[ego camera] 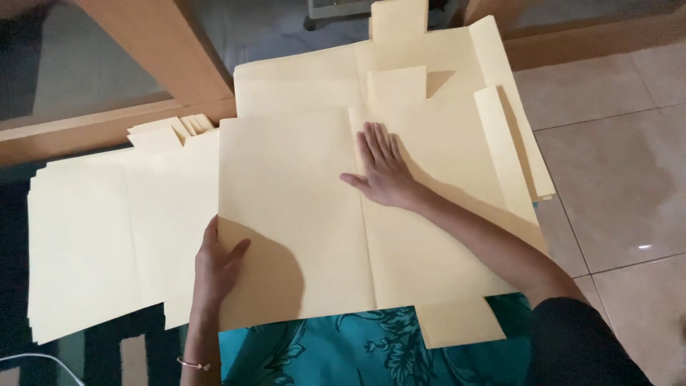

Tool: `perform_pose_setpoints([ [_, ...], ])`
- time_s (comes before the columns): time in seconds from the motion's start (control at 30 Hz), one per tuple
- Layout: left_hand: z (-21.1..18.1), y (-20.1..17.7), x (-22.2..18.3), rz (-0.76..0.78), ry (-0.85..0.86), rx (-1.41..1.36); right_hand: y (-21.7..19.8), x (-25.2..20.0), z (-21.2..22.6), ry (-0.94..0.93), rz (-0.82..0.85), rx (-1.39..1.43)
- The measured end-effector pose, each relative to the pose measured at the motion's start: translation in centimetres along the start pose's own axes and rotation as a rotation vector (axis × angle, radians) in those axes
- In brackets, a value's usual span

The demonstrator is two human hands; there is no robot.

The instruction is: Folding yellow cardstock sheets into folders and stacking them on the floor.

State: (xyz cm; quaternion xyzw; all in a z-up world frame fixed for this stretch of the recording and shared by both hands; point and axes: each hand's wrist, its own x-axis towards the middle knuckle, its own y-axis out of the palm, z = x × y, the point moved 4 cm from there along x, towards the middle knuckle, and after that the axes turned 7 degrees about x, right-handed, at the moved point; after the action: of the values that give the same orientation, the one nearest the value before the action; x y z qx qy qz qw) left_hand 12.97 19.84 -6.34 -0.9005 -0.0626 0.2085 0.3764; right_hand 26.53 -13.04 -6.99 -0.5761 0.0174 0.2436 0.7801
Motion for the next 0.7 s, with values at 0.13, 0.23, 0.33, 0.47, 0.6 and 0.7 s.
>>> perform_pose_setpoints([
  [0.13,0.8,1.2,1.2,-0.106,0.048,0.174,-0.1,0.2,-2.8,-0.061,-0.190,0.285],
  [0.23,-1.9,2.2,2.3,-0.224,0.191,0.359,0.1,2.4,-9.0,0.035,-0.441,0.568],
  [0.33,-7.5,5.6,5.1,-0.239,0.405,0.408,-0.6,5.5,-16.3,0.130,-0.615,0.643],
  [0.47,-16.2,13.9,11.7,0.038,0.588,0.101,-3.7,5.7,-18.3,0.270,-0.663,0.857],
  [0.6,-21.8,22.1,20.0,0.030,0.591,0.017,-2.6,7.6,-19.9,0.273,-0.651,0.860],
  [0.7,-22.7,28.2,24.5,-0.014,0.521,0.397,-1.0,9.2,-20.2,0.313,-0.523,0.758],
])
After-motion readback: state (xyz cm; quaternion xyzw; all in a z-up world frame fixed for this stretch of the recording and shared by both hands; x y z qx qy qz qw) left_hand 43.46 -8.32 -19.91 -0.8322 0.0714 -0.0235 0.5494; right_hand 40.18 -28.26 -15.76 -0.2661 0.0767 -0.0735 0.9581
